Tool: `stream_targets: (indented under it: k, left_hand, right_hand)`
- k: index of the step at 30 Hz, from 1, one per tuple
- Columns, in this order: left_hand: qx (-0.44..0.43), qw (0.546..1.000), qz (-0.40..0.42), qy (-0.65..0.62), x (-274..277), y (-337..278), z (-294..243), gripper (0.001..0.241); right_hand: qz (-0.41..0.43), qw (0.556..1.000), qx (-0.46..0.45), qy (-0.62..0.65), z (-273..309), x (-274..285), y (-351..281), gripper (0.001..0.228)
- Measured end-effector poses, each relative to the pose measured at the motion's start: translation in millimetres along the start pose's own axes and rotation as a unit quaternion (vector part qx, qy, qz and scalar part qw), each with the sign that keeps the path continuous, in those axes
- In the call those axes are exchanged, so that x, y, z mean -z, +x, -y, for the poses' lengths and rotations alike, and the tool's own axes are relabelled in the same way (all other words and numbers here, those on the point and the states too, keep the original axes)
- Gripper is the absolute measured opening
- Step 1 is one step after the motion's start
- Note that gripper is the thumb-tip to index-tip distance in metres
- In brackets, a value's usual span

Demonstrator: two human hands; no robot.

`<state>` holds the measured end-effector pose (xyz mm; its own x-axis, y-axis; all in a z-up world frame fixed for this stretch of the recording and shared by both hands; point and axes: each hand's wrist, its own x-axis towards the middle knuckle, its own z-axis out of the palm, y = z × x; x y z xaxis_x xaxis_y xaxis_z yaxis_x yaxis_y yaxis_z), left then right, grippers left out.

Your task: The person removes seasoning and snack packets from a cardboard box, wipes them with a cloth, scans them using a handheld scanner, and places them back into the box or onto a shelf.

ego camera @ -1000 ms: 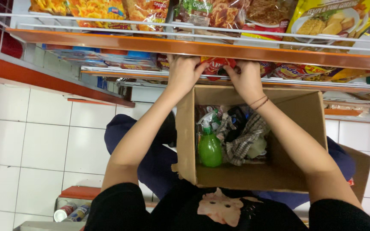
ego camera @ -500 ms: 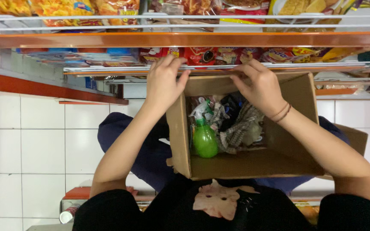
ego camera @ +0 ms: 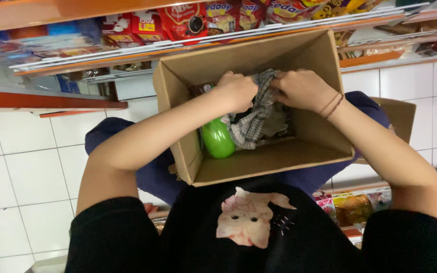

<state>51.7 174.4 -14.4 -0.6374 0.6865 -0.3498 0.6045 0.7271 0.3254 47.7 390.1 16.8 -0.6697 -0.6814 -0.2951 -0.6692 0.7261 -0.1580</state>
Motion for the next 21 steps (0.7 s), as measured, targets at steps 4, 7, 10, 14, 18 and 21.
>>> stream_targets:
  k: [4,7,10,14,18,21]
  left_hand:
    - [-0.039,0.981,0.177,0.072,-49.3,63.5,-6.7,0.029]
    - [-0.101,0.989,-0.005,0.107,-102.6,76.4,-24.6,0.057]
    - [-0.211,0.977,0.021,0.007,-146.6,95.2,-58.9,0.035]
    - [-0.185,0.975,0.126,0.010,-196.7,119.6,-82.0,0.047]
    - [-0.164,0.985,0.046,0.031,-223.4,138.8,-53.6,0.038]
    - [-0.086,0.984,0.070,-0.137,-219.4,136.9,-25.0,0.030]
  right_hand:
    - [-0.059,0.998,0.005,-0.031,-13.7,-18.9,-4.2,0.028]
    - [-0.066,0.998,-0.015,0.001,-21.9,-23.2,-7.7,0.030]
    - [-0.060,0.997,-0.030,0.043,-26.9,-21.9,-6.3,0.029]
    - [-0.071,0.993,-0.025,0.091,-25.3,-21.9,-11.2,0.025]
    - [-0.070,0.993,-0.025,0.095,-21.1,-18.7,-18.7,0.026]
    - [-0.058,0.990,-0.029,0.122,-15.9,-15.8,-24.6,0.027]
